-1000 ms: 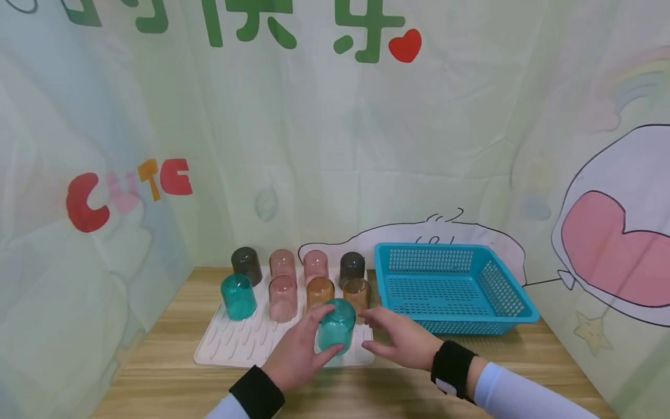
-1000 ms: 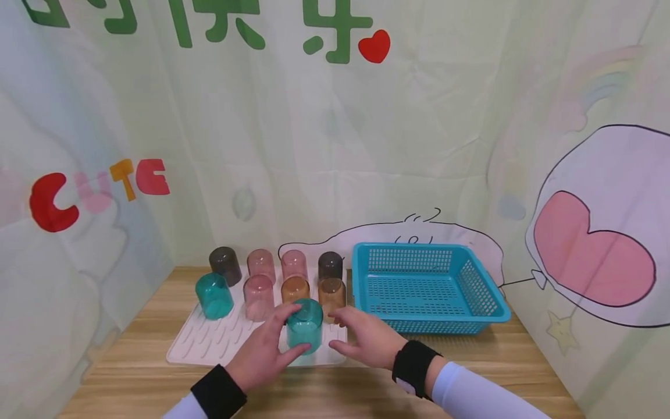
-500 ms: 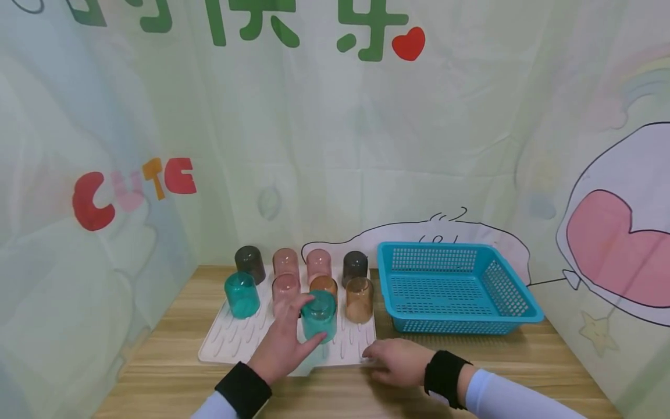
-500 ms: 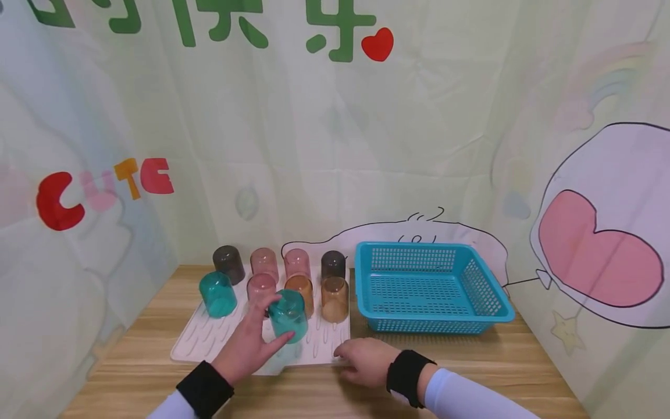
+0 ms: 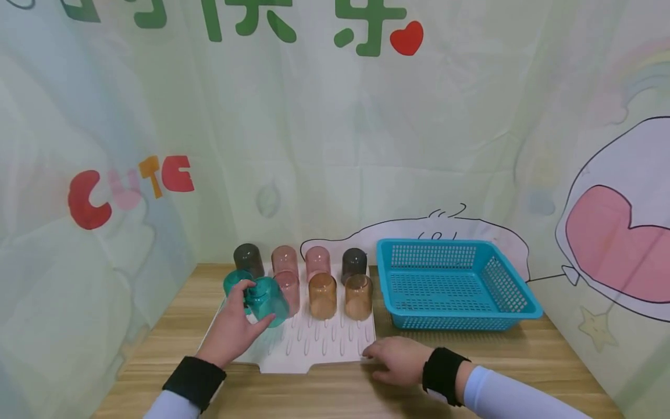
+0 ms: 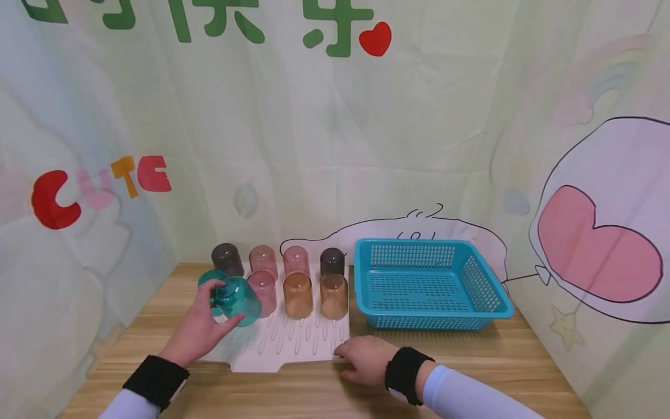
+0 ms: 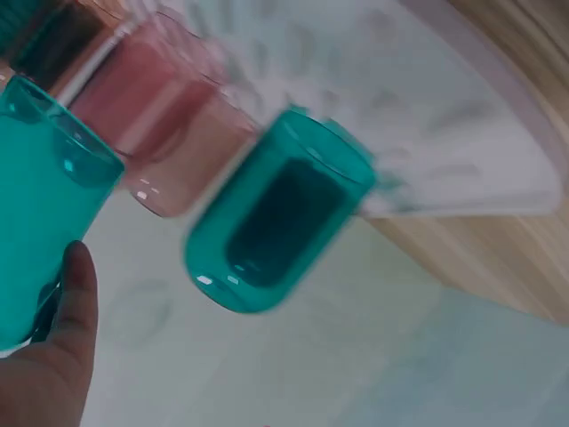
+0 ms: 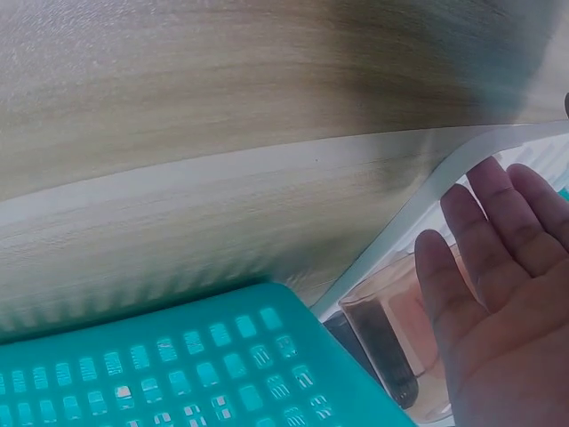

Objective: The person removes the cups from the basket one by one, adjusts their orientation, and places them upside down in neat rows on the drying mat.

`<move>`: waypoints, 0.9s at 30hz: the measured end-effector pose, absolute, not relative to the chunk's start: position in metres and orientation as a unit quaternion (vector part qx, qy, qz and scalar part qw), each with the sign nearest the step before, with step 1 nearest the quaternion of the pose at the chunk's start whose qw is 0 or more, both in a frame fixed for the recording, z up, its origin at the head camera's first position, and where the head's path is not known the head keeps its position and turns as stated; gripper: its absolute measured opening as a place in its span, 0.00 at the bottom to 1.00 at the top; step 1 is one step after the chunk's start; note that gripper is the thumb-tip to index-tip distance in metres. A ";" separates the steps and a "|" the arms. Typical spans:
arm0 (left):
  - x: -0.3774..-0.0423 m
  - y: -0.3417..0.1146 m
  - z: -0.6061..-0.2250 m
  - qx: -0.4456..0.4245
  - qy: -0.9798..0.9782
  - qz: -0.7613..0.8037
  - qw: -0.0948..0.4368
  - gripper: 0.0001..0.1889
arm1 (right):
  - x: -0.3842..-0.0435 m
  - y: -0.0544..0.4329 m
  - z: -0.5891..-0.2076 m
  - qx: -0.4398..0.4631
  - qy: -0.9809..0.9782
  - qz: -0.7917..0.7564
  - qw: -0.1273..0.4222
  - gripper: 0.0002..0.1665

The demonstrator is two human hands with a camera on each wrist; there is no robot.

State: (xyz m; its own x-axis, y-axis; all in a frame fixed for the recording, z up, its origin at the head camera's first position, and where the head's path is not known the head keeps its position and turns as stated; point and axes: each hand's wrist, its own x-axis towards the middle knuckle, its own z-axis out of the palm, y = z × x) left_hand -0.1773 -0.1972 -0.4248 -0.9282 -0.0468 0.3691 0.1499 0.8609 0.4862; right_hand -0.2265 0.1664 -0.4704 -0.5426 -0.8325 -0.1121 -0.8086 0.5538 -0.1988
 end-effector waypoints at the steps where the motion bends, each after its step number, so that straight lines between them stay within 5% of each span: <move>1: -0.177 -0.204 -0.426 -0.025 -0.946 -0.258 0.192 0.45 | -0.226 0.167 -0.470 -0.467 0.876 -0.061 0.098 0.23; 27: -0.178 -0.245 -0.463 0.030 -0.968 -0.200 0.150 0.46 | -0.225 0.170 -0.476 -0.470 0.877 -0.057 0.084 0.25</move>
State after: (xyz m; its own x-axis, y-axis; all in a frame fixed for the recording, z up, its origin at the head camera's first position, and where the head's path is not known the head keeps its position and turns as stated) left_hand -0.1780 -0.2450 -0.4626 -0.9533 -0.1173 0.2783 0.0028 0.9181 0.3964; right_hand -0.2249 0.1697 -0.4757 -0.5446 -0.8335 -0.0933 -0.8144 0.5521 -0.1784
